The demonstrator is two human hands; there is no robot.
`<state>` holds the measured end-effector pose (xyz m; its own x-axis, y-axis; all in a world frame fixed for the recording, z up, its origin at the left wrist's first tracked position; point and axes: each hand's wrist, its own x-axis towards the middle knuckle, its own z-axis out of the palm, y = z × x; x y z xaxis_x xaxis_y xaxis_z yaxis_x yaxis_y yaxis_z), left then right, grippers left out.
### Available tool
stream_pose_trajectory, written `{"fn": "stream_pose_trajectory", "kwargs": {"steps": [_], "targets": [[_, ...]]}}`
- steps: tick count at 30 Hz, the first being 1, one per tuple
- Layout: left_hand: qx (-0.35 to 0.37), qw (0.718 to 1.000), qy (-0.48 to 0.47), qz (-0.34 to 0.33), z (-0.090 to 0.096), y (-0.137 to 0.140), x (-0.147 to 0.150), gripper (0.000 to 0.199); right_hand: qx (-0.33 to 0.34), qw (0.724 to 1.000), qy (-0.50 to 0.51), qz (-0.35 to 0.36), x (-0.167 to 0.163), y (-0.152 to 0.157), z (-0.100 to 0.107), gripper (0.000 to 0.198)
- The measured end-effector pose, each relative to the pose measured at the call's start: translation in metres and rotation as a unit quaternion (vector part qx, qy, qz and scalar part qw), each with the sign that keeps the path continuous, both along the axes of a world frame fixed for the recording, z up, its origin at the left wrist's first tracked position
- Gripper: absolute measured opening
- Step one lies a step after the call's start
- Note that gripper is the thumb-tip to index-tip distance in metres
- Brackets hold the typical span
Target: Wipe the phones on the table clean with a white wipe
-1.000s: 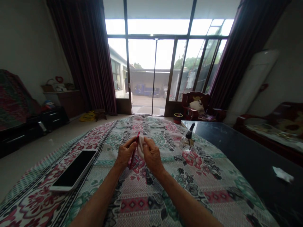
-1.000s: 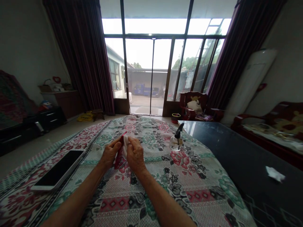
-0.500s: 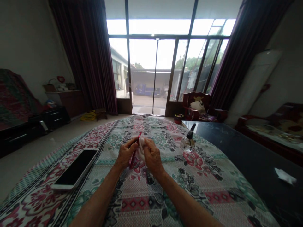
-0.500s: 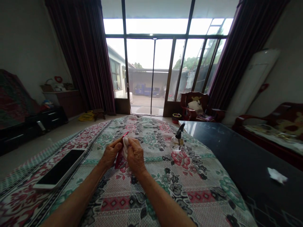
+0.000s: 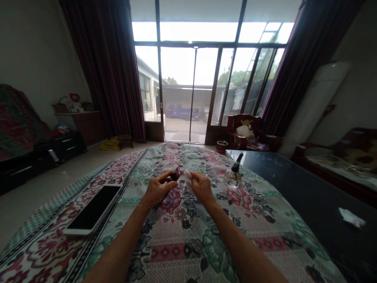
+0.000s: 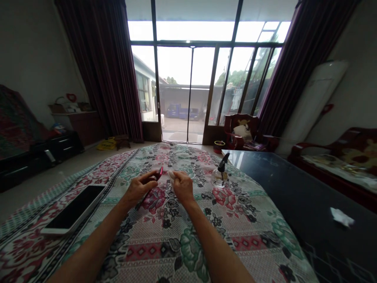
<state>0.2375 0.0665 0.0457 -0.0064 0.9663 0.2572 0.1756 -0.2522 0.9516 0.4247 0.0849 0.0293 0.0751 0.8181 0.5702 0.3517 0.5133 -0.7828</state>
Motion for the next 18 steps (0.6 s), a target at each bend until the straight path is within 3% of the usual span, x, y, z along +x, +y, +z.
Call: {"fn": "stream_pose_trajectory", "kwargs": {"steps": [5, 12, 14, 18], "targets": [[0.097, 0.979, 0.172, -0.058, -0.012, 0.001, 0.008, 0.058, -0.134, 0.990, 0.039, -0.019, 0.024, 0.011, -0.001, 0.038], [0.114, 0.936, 0.324, -0.083, -0.036, -0.003, 0.019, 0.053, -0.190, 0.978, 0.081, 0.036, 0.030, 0.002, 0.014, 0.044], [0.117, 0.935, 0.322, -0.092, -0.037, -0.003, 0.016, 0.051, -0.195, 0.977, 0.073, 0.051, 0.033, -0.004, 0.018, 0.043], [0.139, 0.959, 0.236, -0.069, -0.032, 0.003, 0.003, 0.044, -0.245, 0.963, 0.052, 0.099, 0.038, -0.022, 0.021, 0.040]]}}
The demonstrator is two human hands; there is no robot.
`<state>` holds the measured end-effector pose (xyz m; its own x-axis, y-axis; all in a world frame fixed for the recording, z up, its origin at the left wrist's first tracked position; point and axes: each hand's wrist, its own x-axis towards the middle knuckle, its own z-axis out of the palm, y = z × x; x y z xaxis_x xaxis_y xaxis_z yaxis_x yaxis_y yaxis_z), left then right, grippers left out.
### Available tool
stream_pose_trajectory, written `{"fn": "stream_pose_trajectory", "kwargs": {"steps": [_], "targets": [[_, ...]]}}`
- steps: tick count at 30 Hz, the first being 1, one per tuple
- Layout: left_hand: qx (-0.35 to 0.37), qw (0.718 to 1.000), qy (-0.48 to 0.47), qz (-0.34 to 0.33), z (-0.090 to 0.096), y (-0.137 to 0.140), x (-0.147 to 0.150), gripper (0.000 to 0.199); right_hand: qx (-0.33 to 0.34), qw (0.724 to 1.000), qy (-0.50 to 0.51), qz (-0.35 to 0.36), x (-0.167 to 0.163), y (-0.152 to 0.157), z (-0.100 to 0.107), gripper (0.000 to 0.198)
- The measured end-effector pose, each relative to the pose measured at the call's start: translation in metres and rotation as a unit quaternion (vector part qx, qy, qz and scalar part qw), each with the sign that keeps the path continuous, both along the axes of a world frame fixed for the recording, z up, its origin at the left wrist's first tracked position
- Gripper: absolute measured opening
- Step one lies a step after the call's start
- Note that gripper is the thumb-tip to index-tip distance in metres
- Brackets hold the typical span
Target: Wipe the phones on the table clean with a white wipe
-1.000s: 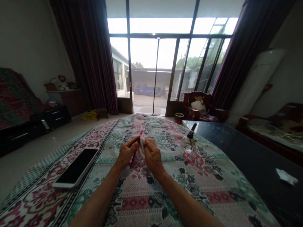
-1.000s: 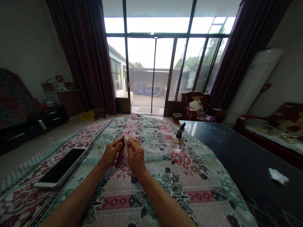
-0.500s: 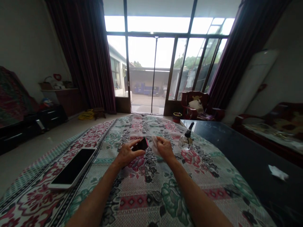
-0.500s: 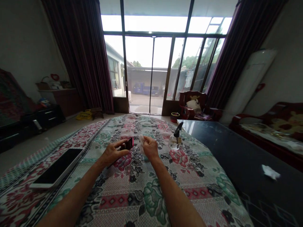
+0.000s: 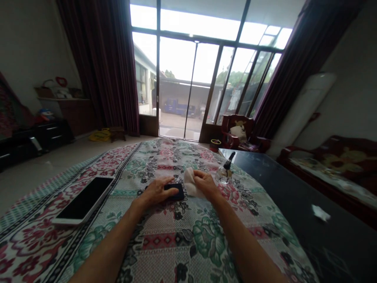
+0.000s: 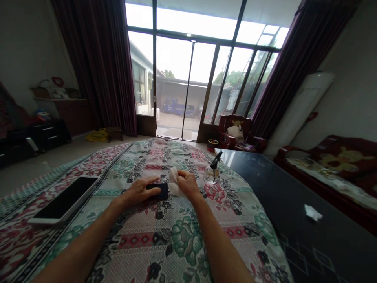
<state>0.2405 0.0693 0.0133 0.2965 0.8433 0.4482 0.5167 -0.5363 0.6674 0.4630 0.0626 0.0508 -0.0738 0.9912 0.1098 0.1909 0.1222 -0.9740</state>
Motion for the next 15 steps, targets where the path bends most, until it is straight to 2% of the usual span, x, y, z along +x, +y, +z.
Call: {"fn": "stream_pose_trajectory", "kwargs": {"steps": [2, 5, 8, 10, 12, 15], "targets": [[0.001, 1.000, -0.004, 0.027, 0.003, 0.004, -0.008, 0.039, -0.066, 0.996, 0.022, 0.062, 0.002, -0.014, 0.000, 0.039], [-0.031, 0.995, 0.077, 0.064, 0.006, 0.006, -0.019, 0.033, -0.167, 0.972, 0.045, 0.157, 0.006, -0.041, 0.001, 0.034], [-0.053, 0.986, 0.138, 0.073, 0.006, 0.002, -0.026, 0.031, -0.226, 0.939, 0.035, 0.257, 0.009, -0.065, 0.001, 0.031], [-0.058, 0.985, 0.146, 0.076, 0.003, -0.002, -0.031, 0.030, -0.235, 0.921, 0.035, 0.308, 0.010, -0.074, 0.000, 0.031], [-0.057, 0.985, 0.138, 0.083, -0.001, -0.005, -0.036, 0.031, -0.217, 0.928, 0.054, 0.299, 0.010, -0.076, -0.002, 0.031], [-0.055, 0.988, 0.106, 0.098, -0.010, -0.010, -0.044, 0.033, -0.197, 0.949, 0.064, 0.237, 0.009, -0.070, -0.007, 0.029]]}}
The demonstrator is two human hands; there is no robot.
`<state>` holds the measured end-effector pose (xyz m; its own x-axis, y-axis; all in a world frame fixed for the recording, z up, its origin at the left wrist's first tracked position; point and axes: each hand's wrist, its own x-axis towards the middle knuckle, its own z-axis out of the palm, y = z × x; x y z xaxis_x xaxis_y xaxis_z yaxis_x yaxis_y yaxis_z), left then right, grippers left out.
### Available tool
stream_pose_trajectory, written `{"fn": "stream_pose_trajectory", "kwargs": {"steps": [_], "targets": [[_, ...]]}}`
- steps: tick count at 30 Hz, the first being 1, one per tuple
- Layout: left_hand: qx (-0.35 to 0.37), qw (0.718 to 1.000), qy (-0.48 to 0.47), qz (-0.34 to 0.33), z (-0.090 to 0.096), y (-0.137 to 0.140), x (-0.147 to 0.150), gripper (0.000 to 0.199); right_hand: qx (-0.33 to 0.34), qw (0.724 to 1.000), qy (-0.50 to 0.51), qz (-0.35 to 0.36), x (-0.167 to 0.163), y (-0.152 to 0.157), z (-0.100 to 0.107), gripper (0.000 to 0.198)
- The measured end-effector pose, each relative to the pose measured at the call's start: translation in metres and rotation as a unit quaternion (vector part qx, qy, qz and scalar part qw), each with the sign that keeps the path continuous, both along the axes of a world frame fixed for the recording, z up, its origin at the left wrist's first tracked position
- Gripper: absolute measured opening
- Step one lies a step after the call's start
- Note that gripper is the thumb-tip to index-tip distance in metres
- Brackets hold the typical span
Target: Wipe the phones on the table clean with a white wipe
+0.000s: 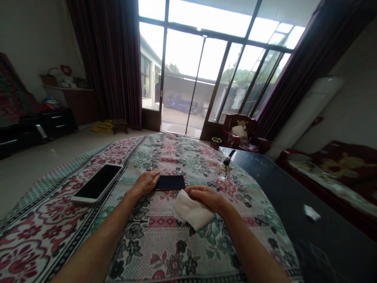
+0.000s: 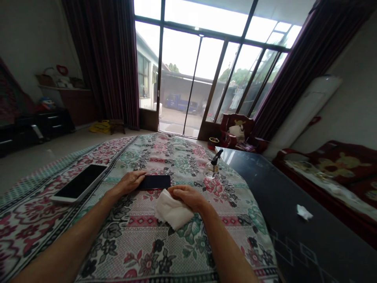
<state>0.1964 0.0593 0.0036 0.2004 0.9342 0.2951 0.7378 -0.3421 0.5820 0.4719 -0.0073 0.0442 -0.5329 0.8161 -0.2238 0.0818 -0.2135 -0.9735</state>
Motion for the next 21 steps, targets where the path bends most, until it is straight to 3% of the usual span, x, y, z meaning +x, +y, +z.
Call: {"fn": "stream_pose_trajectory", "kwargs": {"steps": [5, 12, 14, 16, 18, 21], "targets": [[-0.019, 0.994, -0.097, 0.052, -0.011, -0.007, -0.012, 0.039, -0.007, 0.996, -0.081, 0.035, -0.007, 0.004, -0.011, 0.030], [-0.057, 0.983, -0.163, 0.056, -0.013, -0.007, -0.025, 0.044, 0.028, 0.984, -0.139, 0.112, -0.027, -0.003, -0.020, 0.022], [-0.059, 0.978, -0.193, 0.054, -0.013, -0.006, -0.026, 0.042, 0.071, 0.981, -0.165, 0.067, -0.031, -0.002, -0.018, 0.016], [-0.062, 0.974, -0.211, 0.054, -0.013, -0.006, -0.026, 0.040, 0.090, 0.986, -0.140, -0.027, -0.033, 0.001, -0.016, 0.013], [-0.067, 0.971, -0.221, 0.056, -0.014, -0.005, -0.026, 0.038, 0.056, 0.992, -0.080, -0.084, -0.035, 0.003, -0.014, 0.014], [-0.076, 0.965, -0.246, 0.056, -0.015, -0.003, -0.023, 0.035, -0.029, 0.994, -0.003, -0.105, -0.037, 0.004, -0.012, 0.022]]}}
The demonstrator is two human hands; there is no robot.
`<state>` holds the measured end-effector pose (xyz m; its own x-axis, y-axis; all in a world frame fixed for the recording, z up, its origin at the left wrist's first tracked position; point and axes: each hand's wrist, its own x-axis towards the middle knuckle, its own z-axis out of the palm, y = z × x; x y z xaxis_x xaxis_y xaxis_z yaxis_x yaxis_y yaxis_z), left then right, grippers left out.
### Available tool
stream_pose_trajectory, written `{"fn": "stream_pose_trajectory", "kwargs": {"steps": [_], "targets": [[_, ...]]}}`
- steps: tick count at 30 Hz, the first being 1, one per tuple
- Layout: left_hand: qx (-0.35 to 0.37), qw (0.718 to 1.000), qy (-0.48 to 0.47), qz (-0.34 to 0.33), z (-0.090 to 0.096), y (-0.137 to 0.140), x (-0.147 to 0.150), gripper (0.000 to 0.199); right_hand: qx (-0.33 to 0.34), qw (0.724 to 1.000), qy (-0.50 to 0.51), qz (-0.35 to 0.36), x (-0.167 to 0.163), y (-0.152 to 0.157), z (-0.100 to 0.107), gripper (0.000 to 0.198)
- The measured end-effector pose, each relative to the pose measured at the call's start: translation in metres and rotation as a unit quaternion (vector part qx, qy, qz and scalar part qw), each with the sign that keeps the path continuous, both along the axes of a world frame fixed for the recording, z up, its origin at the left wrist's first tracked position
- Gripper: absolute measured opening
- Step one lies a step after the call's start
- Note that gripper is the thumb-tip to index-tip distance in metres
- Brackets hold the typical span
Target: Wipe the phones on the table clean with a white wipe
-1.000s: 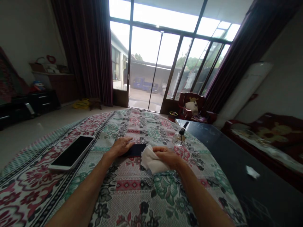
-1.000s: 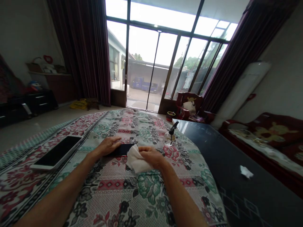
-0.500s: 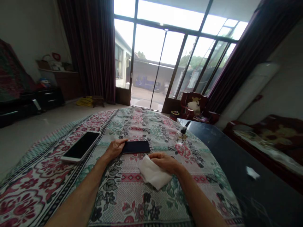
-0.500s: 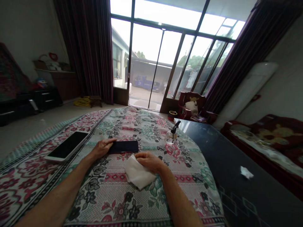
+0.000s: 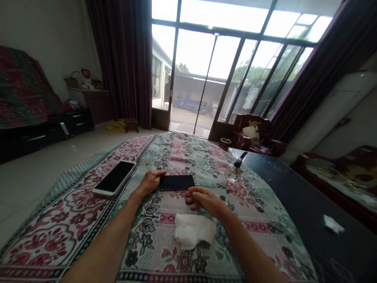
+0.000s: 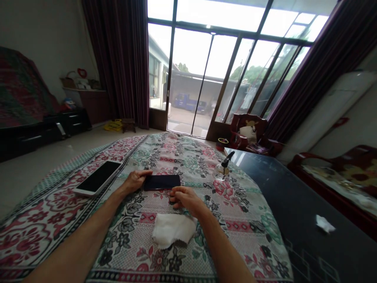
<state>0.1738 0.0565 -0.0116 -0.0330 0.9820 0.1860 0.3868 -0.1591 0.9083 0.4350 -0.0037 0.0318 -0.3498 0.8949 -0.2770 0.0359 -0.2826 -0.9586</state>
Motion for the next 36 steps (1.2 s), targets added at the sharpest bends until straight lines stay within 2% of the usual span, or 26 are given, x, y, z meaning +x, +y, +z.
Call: {"fn": "stream_pose_trajectory", "kwargs": {"steps": [5, 8, 14, 25, 32, 36], "targets": [[-0.025, 0.997, -0.072, -0.014, -0.006, 0.006, 0.009, 0.040, -0.051, 0.997, 0.045, -0.046, -0.001, -0.002, 0.002, 0.035], [-0.051, 0.992, -0.116, -0.017, -0.005, 0.006, 0.014, 0.044, -0.052, 0.995, 0.049, -0.070, 0.002, 0.000, 0.004, 0.033], [-0.109, 0.978, -0.176, -0.039, 0.007, -0.004, 0.027, 0.048, -0.044, 0.990, 0.047, -0.127, 0.011, 0.007, 0.001, 0.030], [-0.157, 0.960, -0.227, -0.045, 0.015, -0.014, 0.038, 0.054, -0.037, 0.983, 0.097, -0.148, 0.012, 0.009, -0.006, 0.025], [-0.179, 0.949, -0.252, -0.067, 0.023, -0.021, 0.046, 0.052, -0.039, 0.979, 0.132, -0.150, 0.013, 0.011, -0.007, 0.029], [-0.192, 0.942, -0.264, -0.076, 0.020, -0.023, 0.054, 0.053, -0.034, 0.978, 0.139, -0.150, 0.013, 0.013, -0.009, 0.033]]}}
